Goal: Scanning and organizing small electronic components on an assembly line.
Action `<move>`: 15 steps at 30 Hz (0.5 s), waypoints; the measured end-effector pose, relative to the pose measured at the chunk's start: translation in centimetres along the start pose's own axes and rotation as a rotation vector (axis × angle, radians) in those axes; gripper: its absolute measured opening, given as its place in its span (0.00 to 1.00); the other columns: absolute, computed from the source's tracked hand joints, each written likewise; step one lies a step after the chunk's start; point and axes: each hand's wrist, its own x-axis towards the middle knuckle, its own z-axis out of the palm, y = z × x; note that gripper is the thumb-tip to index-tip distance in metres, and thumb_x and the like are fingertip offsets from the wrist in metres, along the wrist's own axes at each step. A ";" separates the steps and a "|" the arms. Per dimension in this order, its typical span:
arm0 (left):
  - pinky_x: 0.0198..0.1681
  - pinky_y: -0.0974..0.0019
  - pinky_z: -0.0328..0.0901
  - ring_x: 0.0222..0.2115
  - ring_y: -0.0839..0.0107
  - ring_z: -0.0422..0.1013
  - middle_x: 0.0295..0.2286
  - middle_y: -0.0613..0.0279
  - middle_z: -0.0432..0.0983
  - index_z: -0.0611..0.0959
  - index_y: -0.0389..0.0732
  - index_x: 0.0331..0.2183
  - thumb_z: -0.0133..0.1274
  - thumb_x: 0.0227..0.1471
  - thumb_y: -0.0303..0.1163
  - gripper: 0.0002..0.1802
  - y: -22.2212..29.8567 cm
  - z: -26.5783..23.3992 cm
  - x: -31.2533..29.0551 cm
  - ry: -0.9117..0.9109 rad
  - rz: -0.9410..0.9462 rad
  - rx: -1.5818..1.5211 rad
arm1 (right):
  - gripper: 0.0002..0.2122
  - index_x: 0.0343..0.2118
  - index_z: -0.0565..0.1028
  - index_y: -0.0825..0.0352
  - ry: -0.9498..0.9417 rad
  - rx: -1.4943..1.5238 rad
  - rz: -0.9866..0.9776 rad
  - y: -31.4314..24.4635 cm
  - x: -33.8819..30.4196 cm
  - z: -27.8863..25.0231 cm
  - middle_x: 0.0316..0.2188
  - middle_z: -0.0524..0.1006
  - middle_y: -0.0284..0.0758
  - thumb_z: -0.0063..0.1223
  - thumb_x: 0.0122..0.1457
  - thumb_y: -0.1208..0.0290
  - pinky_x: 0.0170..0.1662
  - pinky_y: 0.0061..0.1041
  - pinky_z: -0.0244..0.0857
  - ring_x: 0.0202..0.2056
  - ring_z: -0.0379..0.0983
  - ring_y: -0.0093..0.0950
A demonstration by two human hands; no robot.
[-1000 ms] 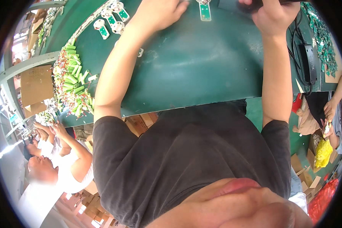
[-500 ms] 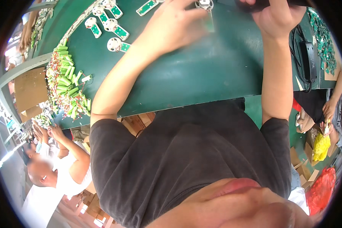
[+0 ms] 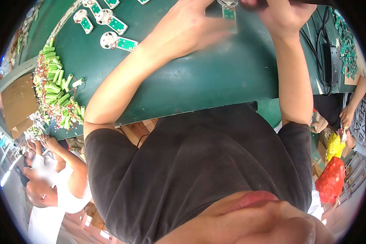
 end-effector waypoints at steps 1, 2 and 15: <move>0.59 0.51 0.63 0.52 0.42 0.68 0.56 0.37 0.66 0.89 0.36 0.35 0.66 0.46 0.32 0.13 -0.4 0.3 0.0 0.029 0.040 0.008 | 0.23 0.58 0.58 0.70 -0.004 -0.010 0.003 0.2 -0.1 0.0 0.19 0.69 0.32 0.50 0.60 0.86 0.21 0.19 0.59 0.14 0.62 0.19; 0.58 0.51 0.64 0.52 0.43 0.68 0.56 0.37 0.66 0.89 0.36 0.35 0.65 0.46 0.33 0.13 -0.5 0.5 -0.1 0.059 0.080 0.016 | 0.23 0.58 0.58 0.70 -0.009 -0.019 0.005 0.4 -0.1 -0.1 0.19 0.69 0.32 0.50 0.60 0.86 0.21 0.19 0.59 0.14 0.62 0.19; 0.56 0.50 0.62 0.50 0.45 0.66 0.50 0.42 0.66 0.86 0.42 0.37 0.64 0.49 0.34 0.11 -0.6 -0.3 0.7 -0.090 0.057 -0.070 | 0.23 0.56 0.65 0.71 -0.077 -0.176 0.136 1.0 0.3 0.4 0.22 0.75 0.28 0.57 0.57 0.86 0.21 0.15 0.59 0.17 0.67 0.14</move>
